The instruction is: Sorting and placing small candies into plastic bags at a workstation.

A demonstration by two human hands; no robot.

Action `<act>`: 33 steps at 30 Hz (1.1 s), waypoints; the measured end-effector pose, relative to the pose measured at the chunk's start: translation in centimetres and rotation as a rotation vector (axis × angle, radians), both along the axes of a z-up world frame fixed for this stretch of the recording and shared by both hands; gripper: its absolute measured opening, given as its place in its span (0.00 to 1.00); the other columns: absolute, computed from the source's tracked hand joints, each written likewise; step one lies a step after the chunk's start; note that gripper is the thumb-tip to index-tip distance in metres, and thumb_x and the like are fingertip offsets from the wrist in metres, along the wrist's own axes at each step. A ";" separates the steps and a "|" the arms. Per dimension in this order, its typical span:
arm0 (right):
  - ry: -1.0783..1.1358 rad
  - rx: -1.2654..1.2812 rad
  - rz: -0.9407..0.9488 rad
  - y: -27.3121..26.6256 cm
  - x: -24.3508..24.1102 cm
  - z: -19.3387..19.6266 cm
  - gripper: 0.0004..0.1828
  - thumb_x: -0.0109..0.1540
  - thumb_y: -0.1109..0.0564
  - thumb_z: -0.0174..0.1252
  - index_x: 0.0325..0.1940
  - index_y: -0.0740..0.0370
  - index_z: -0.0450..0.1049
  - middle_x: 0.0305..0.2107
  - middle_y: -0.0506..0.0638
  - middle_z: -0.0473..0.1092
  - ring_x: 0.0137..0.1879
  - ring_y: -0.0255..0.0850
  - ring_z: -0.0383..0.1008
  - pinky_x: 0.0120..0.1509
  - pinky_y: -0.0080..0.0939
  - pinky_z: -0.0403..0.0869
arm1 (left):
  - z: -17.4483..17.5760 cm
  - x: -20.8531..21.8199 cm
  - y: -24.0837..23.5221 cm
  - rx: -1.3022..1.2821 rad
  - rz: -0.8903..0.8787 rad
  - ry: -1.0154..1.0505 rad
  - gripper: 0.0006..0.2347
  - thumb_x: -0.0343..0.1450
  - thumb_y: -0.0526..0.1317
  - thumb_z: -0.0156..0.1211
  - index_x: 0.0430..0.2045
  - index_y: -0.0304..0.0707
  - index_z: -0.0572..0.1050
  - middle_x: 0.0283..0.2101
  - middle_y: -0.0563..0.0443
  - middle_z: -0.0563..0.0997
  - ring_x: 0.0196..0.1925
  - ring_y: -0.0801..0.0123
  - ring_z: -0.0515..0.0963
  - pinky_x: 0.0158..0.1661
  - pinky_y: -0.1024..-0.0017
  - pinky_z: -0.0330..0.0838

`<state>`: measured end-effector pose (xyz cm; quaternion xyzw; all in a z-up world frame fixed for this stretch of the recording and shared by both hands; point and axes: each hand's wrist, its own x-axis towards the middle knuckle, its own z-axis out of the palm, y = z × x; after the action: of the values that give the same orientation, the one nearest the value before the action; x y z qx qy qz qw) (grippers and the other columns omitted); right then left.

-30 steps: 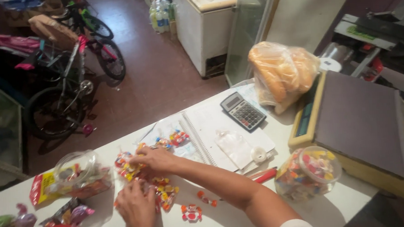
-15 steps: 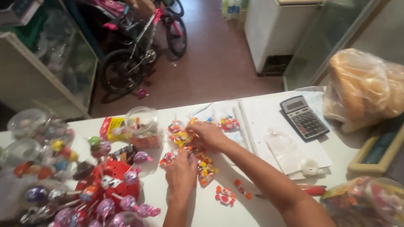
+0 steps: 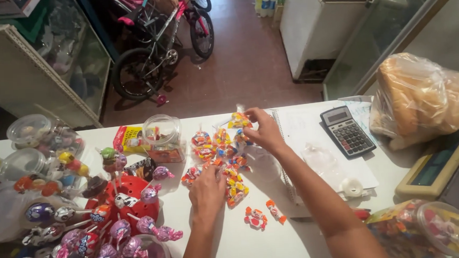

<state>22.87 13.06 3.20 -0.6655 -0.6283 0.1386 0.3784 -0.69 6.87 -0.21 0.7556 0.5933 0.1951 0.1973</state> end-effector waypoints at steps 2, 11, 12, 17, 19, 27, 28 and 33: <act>-0.067 -0.034 -0.026 0.1 0.0 -0.6 0.22 0.57 0.51 0.62 0.54 0.55 0.72 0.45 0.49 0.75 0.49 0.41 0.76 0.48 0.43 0.74 | 0.7 0.1 -0.1 -0.021 0.000 0.008 0.09 0.73 0.43 0.63 0.44 0.45 0.77 0.39 0.51 0.83 0.42 0.59 0.83 0.38 0.59 0.78; -0.433 -0.085 0.126 1.4 -1.3 -4.5 0.20 0.59 0.44 0.69 0.41 0.50 0.66 0.36 0.47 0.72 0.37 0.43 0.72 0.40 0.46 0.69 | 0.4 0.0 0.0 -0.054 0.004 0.021 0.10 0.72 0.45 0.64 0.44 0.48 0.77 0.42 0.51 0.84 0.45 0.56 0.83 0.40 0.57 0.78; -0.423 -0.166 0.083 1.1 -1.5 -3.7 0.19 0.60 0.44 0.68 0.41 0.50 0.65 0.38 0.47 0.73 0.38 0.43 0.72 0.39 0.44 0.70 | 0.3 -0.1 0.1 -0.060 -0.002 0.023 0.09 0.72 0.45 0.62 0.44 0.47 0.77 0.41 0.51 0.84 0.44 0.56 0.83 0.40 0.56 0.77; -0.515 -0.028 0.071 2.3 2.2 -8.2 0.23 0.52 0.49 0.68 0.46 0.48 0.66 0.34 0.51 0.70 0.42 0.55 0.79 0.46 0.56 0.77 | -0.4 -0.8 0.2 -0.046 -0.062 0.007 0.11 0.71 0.47 0.60 0.46 0.50 0.76 0.42 0.51 0.84 0.47 0.53 0.85 0.49 0.57 0.78; -0.548 -0.013 0.069 2.1 2.8 -8.5 0.25 0.51 0.46 0.68 0.49 0.44 0.67 0.32 0.48 0.72 0.42 0.51 0.79 0.48 0.54 0.77 | -0.2 -0.8 0.1 -0.025 -0.060 0.021 0.12 0.71 0.48 0.61 0.45 0.50 0.76 0.42 0.50 0.84 0.47 0.52 0.85 0.49 0.55 0.78; -0.270 -0.057 0.054 0.6 6.0 -5.7 0.26 0.58 0.51 0.63 0.61 0.51 0.72 0.49 0.53 0.77 0.56 0.52 0.75 0.60 0.53 0.71 | 1.2 -0.3 -0.2 -0.079 -0.037 0.015 0.12 0.72 0.47 0.61 0.47 0.48 0.77 0.43 0.50 0.84 0.47 0.53 0.84 0.46 0.54 0.78; -0.407 -0.096 0.011 1.2 6.8 -6.4 0.23 0.58 0.55 0.63 0.58 0.52 0.76 0.55 0.50 0.75 0.60 0.48 0.73 0.62 0.49 0.68 | 1.6 -0.1 -0.3 -0.130 0.000 0.018 0.13 0.72 0.47 0.61 0.49 0.46 0.77 0.44 0.51 0.85 0.48 0.55 0.83 0.43 0.54 0.77; -0.407 -0.271 0.066 -0.6 4.9 -3.4 0.03 0.58 0.52 0.66 0.35 0.48 0.81 0.40 0.47 0.75 0.44 0.45 0.76 0.46 0.45 0.72 | 0.5 0.0 -0.1 -0.091 -0.010 0.040 0.13 0.72 0.47 0.62 0.48 0.47 0.77 0.43 0.52 0.85 0.46 0.57 0.83 0.42 0.56 0.77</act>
<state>27.77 12.46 -0.15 -0.7035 -0.6887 0.0967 0.1466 -0.67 6.80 0.26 0.7525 0.6017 0.1521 0.2205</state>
